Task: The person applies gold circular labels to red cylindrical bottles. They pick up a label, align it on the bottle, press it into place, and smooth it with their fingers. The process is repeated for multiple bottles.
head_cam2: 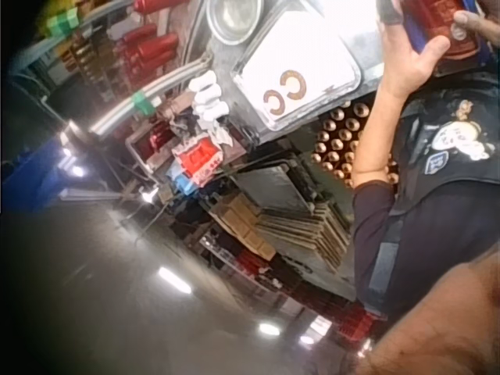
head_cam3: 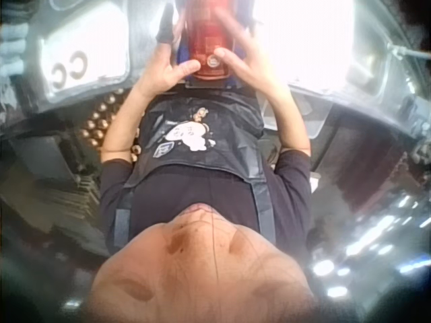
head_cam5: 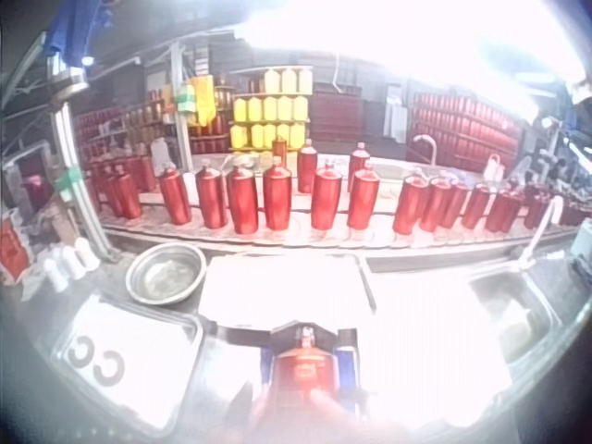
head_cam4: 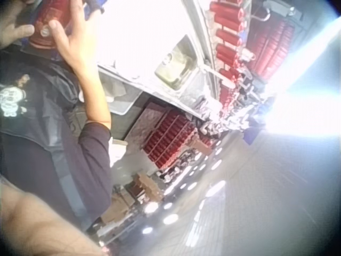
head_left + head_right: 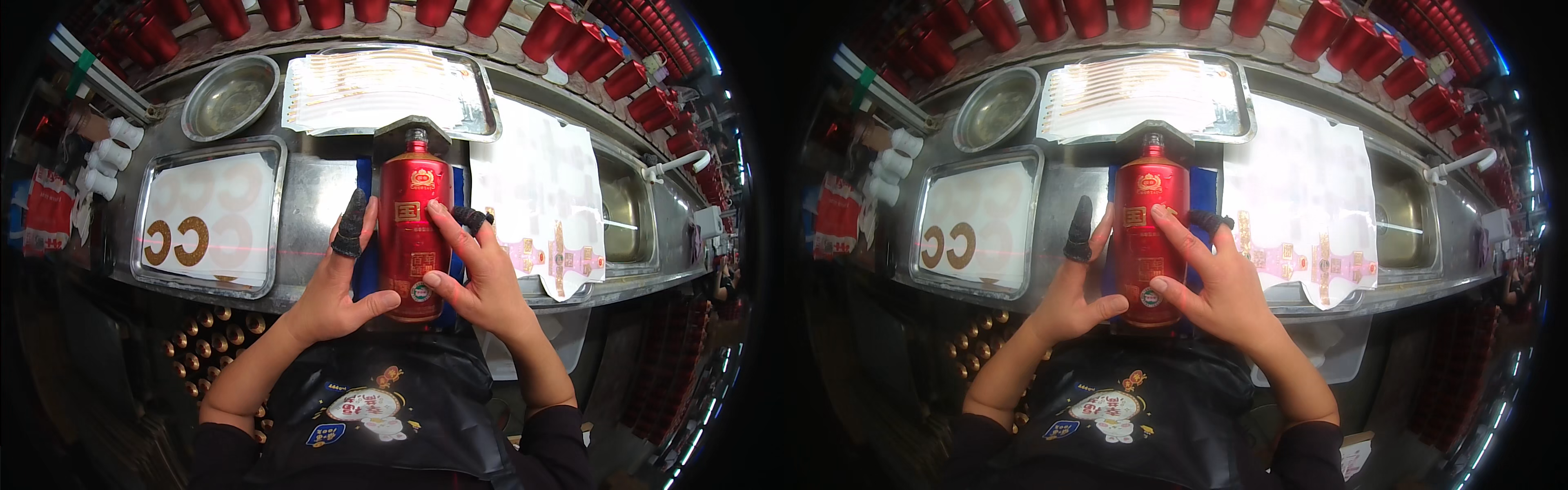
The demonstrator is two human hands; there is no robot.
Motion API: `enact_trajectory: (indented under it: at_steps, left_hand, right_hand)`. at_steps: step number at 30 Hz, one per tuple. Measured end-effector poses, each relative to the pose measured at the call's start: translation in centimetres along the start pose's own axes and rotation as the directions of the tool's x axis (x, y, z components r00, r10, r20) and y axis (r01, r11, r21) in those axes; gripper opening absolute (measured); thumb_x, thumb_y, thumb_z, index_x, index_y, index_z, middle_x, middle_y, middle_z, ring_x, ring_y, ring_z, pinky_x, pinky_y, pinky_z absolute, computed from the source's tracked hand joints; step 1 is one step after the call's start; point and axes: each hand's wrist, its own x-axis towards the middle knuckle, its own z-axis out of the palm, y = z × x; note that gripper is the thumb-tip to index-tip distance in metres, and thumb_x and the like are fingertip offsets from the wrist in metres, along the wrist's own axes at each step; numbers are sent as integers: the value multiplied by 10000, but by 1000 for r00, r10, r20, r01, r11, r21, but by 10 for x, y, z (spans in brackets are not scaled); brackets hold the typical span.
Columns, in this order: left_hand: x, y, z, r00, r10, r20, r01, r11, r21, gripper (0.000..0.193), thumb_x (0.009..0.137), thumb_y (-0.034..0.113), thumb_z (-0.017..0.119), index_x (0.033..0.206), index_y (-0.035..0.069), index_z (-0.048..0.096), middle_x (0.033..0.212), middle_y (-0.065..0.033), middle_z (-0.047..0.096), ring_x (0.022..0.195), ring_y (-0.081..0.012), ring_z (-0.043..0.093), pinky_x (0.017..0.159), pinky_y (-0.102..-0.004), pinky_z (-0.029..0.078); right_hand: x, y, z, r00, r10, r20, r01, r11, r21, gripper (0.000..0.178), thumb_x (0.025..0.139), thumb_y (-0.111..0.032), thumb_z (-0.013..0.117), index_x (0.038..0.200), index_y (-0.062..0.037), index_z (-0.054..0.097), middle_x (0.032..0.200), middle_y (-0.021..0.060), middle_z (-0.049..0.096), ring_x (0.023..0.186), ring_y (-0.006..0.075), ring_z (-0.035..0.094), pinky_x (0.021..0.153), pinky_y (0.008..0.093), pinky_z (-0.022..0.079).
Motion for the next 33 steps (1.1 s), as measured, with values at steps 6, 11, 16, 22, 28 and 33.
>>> enact_trajectory:
  at_steps: [6, 11, 16, 22, 28, 33]
  left_hand:
    - [1, -6, 4, 999, -5, -36, 5, 1000, -9, 1040, 872, 408, 768, 1628, 49, 151, 1672, -185, 219, 1532, -378, 215, 1236, -478, 156]
    - [2, -8, 7, 999, -30, -32, 27, 997, -72, 1076, 857, 440, 782, 1631, 54, 140, 1666, -199, 218, 1534, -366, 216, 1232, -466, 182]
    - [3, -9, 8, 999, -19, -33, 15, 994, -105, 1103, 854, 466, 782, 1634, 56, 119, 1672, -215, 177, 1548, -365, 179, 1236, -463, 169]
    - [2, -10, 7, 999, -20, -26, 18, 997, -77, 1096, 864, 479, 769, 1634, 51, 117, 1683, -225, 117, 1565, -354, 116, 1242, -458, 138]
    - [4, -6, 6, 999, -34, -3, 34, 993, -114, 1078, 879, 457, 762, 1631, 39, 112, 1691, -216, 88, 1569, -331, 99, 1245, -452, 128]
    - [2, -1, 4, 999, -32, 10, 33, 991, -130, 1045, 906, 297, 765, 1631, 49, 55, 1703, -167, 97, 1569, -273, 107, 1255, -439, 132]
  right_hand:
    - [-1, -5, 4, 999, -10, -34, 7, 998, -70, 763, 837, -316, 791, 1528, -232, 477, 1344, 210, 529, 1197, 382, 574, 1030, 442, 474]
    - [-1, -5, 5, 999, -6, -54, 4, 999, -39, 766, 832, -313, 795, 1526, -236, 479, 1339, 211, 525, 1214, 387, 563, 1030, 448, 476]
    - [-2, -3, 4, 999, -22, -49, 20, 999, -40, 768, 834, -318, 792, 1528, -236, 474, 1332, 213, 529, 1219, 390, 560, 1028, 446, 477]
    - [-2, -4, 5, 999, 26, -27, -27, 998, -57, 754, 842, -332, 782, 1524, -229, 476, 1328, 217, 529, 1203, 403, 570, 1016, 445, 484]
    - [-2, -5, 7, 999, -2, -54, -2, 998, -59, 753, 846, -338, 779, 1523, -214, 474, 1337, 217, 527, 1210, 403, 571, 1012, 444, 489]
    - [-5, -1, 7, 999, 27, -29, -28, 999, -45, 745, 872, -339, 759, 1538, -200, 457, 1364, 213, 530, 1244, 387, 558, 1056, 433, 456]
